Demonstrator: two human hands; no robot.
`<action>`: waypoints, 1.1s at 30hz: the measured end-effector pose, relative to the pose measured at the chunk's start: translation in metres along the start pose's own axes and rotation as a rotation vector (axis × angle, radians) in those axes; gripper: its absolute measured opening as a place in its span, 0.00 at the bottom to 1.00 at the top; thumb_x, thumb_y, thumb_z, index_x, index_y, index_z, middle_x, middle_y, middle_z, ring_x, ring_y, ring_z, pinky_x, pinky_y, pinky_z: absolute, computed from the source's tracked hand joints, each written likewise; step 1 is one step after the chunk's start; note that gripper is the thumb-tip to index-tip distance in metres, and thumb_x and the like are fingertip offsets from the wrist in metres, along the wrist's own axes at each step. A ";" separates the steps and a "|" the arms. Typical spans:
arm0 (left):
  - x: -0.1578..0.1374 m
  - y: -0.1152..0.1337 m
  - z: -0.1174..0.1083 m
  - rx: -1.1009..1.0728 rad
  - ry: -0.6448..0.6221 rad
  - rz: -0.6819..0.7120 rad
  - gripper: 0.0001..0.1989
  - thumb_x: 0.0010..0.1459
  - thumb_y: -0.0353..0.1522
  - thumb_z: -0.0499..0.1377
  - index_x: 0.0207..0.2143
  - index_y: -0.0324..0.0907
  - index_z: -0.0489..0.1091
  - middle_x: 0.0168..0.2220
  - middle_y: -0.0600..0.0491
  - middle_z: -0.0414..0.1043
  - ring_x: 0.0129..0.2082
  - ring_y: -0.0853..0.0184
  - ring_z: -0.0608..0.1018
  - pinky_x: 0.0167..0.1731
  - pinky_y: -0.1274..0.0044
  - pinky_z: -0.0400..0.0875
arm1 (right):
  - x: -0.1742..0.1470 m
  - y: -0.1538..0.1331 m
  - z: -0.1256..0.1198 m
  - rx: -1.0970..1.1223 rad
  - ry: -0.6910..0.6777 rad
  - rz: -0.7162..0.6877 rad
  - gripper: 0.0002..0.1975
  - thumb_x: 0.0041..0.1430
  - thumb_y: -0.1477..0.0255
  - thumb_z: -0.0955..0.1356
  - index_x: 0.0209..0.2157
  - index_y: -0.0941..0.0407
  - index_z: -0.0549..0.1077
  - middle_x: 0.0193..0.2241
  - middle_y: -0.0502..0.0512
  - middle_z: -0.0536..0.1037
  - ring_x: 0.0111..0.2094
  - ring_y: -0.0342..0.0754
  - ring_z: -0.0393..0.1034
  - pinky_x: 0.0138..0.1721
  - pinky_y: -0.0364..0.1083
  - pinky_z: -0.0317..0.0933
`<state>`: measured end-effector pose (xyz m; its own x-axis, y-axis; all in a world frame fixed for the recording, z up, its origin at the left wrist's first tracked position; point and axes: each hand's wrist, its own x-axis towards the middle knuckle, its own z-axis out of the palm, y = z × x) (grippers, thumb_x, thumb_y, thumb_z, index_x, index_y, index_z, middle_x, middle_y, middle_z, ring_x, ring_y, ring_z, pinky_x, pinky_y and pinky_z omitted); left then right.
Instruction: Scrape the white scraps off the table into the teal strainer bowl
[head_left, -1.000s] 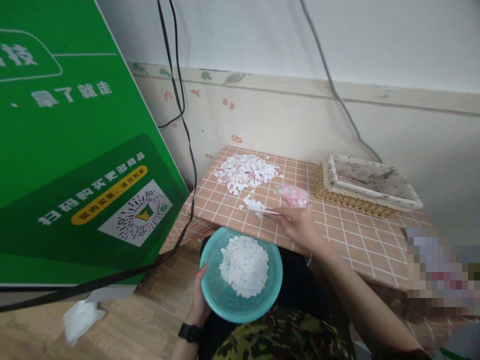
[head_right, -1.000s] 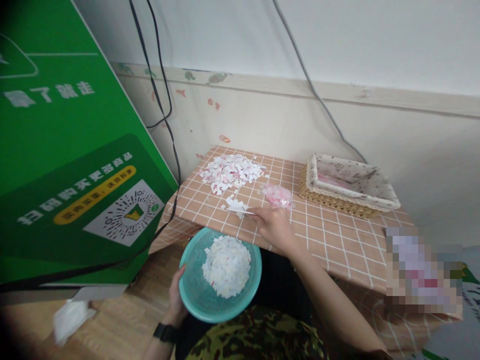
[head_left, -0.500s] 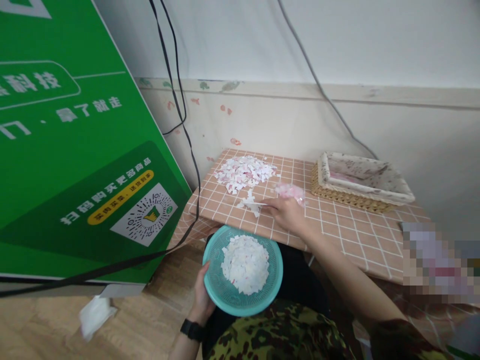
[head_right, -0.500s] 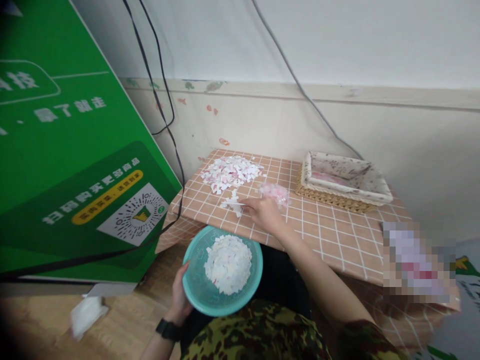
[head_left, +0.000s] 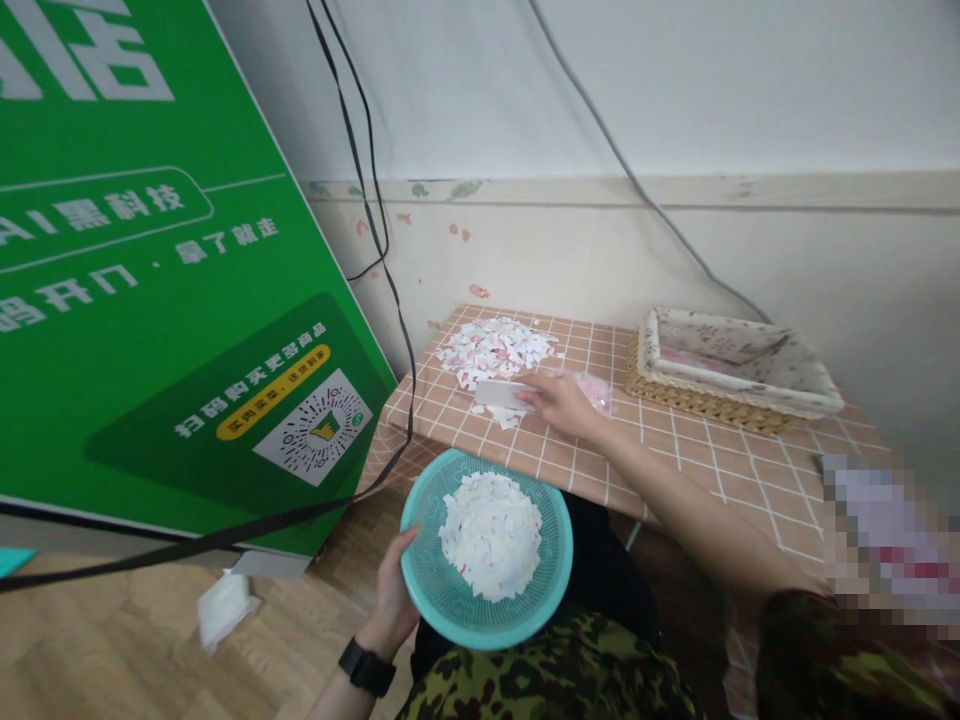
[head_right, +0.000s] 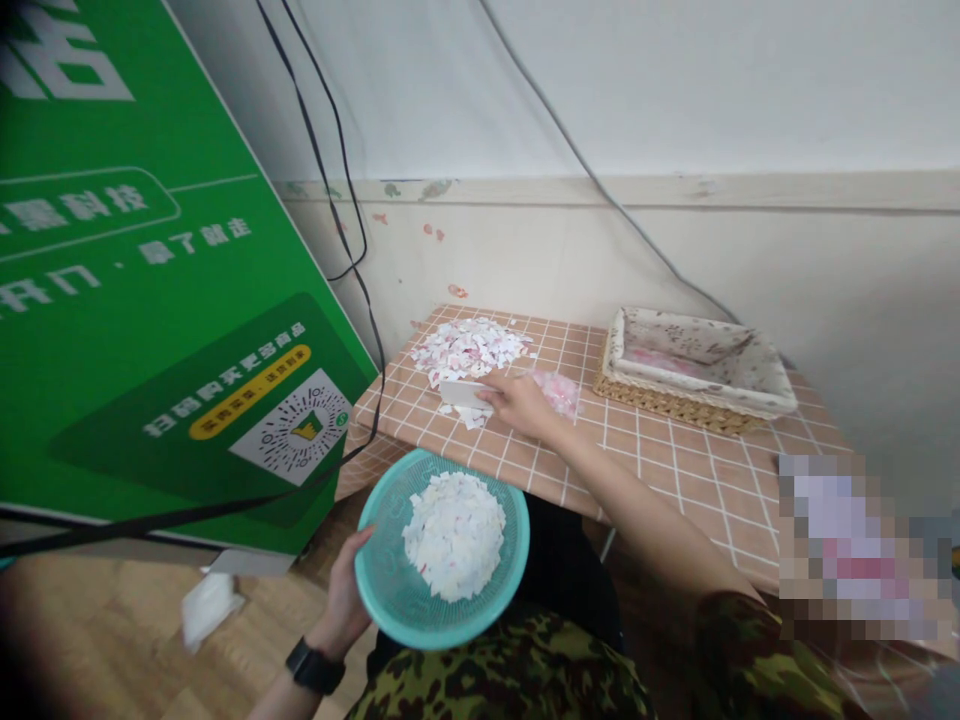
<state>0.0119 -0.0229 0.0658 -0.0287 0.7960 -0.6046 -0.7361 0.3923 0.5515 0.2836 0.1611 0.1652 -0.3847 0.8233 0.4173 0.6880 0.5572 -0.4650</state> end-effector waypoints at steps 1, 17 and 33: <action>-0.001 0.001 -0.001 0.009 -0.002 -0.006 0.09 0.49 0.31 0.60 0.31 0.34 0.76 0.29 0.45 0.79 0.30 0.57 0.79 0.40 0.66 0.71 | 0.002 0.003 -0.001 -0.012 0.035 0.019 0.14 0.61 0.69 0.62 0.45 0.54 0.73 0.37 0.56 0.79 0.35 0.49 0.73 0.36 0.46 0.62; -0.005 0.005 0.008 0.016 0.009 -0.018 0.14 0.49 0.31 0.58 0.37 0.32 0.74 0.32 0.41 0.79 0.36 0.52 0.79 0.39 0.63 0.71 | -0.004 0.023 -0.010 0.010 0.081 0.079 0.12 0.59 0.68 0.63 0.43 0.54 0.74 0.35 0.55 0.79 0.36 0.50 0.72 0.37 0.47 0.61; -0.007 0.007 0.010 0.030 -0.015 0.024 0.11 0.50 0.34 0.60 0.34 0.35 0.75 0.30 0.45 0.79 0.33 0.56 0.79 0.38 0.66 0.72 | -0.083 -0.012 -0.007 -0.259 0.145 0.078 0.15 0.62 0.68 0.59 0.44 0.56 0.72 0.27 0.57 0.78 0.26 0.49 0.70 0.28 0.45 0.58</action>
<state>0.0135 -0.0205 0.0799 -0.0357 0.8120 -0.5826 -0.7144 0.3869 0.5830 0.3115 0.0852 0.1418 -0.2454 0.8283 0.5037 0.8533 0.4311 -0.2932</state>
